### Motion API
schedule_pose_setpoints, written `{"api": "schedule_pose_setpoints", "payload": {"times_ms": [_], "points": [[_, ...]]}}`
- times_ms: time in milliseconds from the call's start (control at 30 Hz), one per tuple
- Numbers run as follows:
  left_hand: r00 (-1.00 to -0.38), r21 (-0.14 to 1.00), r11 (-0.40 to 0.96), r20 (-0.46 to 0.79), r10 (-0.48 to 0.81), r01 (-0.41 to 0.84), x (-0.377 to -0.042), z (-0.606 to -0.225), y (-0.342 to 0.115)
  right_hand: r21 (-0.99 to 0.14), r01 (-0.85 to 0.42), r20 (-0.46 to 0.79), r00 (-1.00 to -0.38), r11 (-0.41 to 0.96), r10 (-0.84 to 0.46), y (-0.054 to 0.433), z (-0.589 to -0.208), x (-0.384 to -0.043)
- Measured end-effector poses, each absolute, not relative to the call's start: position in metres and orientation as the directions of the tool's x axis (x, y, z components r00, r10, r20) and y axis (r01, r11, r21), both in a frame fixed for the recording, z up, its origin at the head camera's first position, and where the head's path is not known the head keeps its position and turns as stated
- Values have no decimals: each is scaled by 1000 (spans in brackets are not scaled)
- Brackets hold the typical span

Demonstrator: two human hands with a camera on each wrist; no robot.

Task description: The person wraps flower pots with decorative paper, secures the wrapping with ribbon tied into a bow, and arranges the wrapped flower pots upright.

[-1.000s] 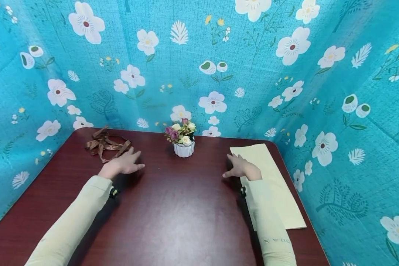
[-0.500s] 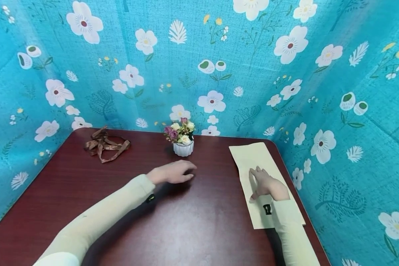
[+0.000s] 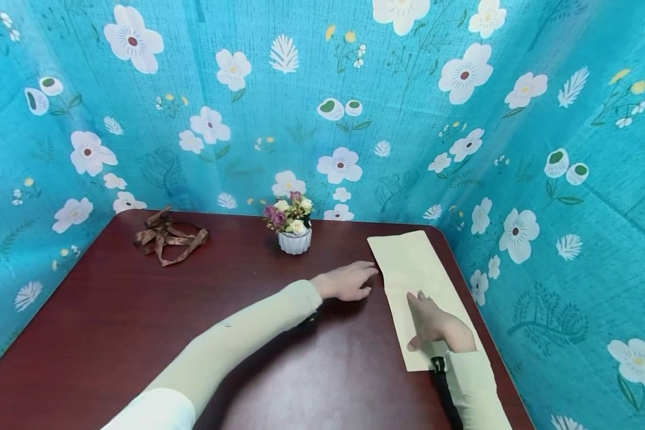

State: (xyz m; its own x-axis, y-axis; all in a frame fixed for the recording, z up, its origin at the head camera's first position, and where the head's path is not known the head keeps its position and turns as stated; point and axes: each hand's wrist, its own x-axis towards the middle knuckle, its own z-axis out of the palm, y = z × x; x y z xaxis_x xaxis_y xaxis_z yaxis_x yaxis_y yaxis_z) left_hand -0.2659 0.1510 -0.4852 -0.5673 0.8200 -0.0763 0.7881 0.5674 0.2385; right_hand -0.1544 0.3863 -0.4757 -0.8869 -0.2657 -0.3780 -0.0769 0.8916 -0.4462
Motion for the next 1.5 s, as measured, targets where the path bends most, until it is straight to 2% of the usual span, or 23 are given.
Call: {"api": "schedule_pose_setpoints", "payload": {"times_ms": [100, 333, 533, 900, 1100, 1500], "points": [[-569, 246, 569, -79, 819, 785, -260, -490, 172, -442, -88, -376, -886, 893, -273, 380, -478, -154], [-616, 226, 628, -131, 777, 744, -252, -495, 195, -425, -118, -366, -885, 897, -289, 365, -478, -148], [-660, 233, 688, -196, 725, 687, -249, -501, 192, -365, -169, -360, -881, 916, -306, 347, -481, -141], [-705, 96, 737, -233, 670, 669, -241, -502, 172, -315, -202, -346, -885, 927, -310, 310, -479, -134], [-693, 67, 728, -260, 673, 682, -240, -499, 152, -334, -230, -347, -871, 914, -347, 290, -476, -130], [-635, 92, 656, -184, 750, 749, -243, -498, 102, -324, -309, -390, -818, 894, -424, 249, -467, -120]]}}
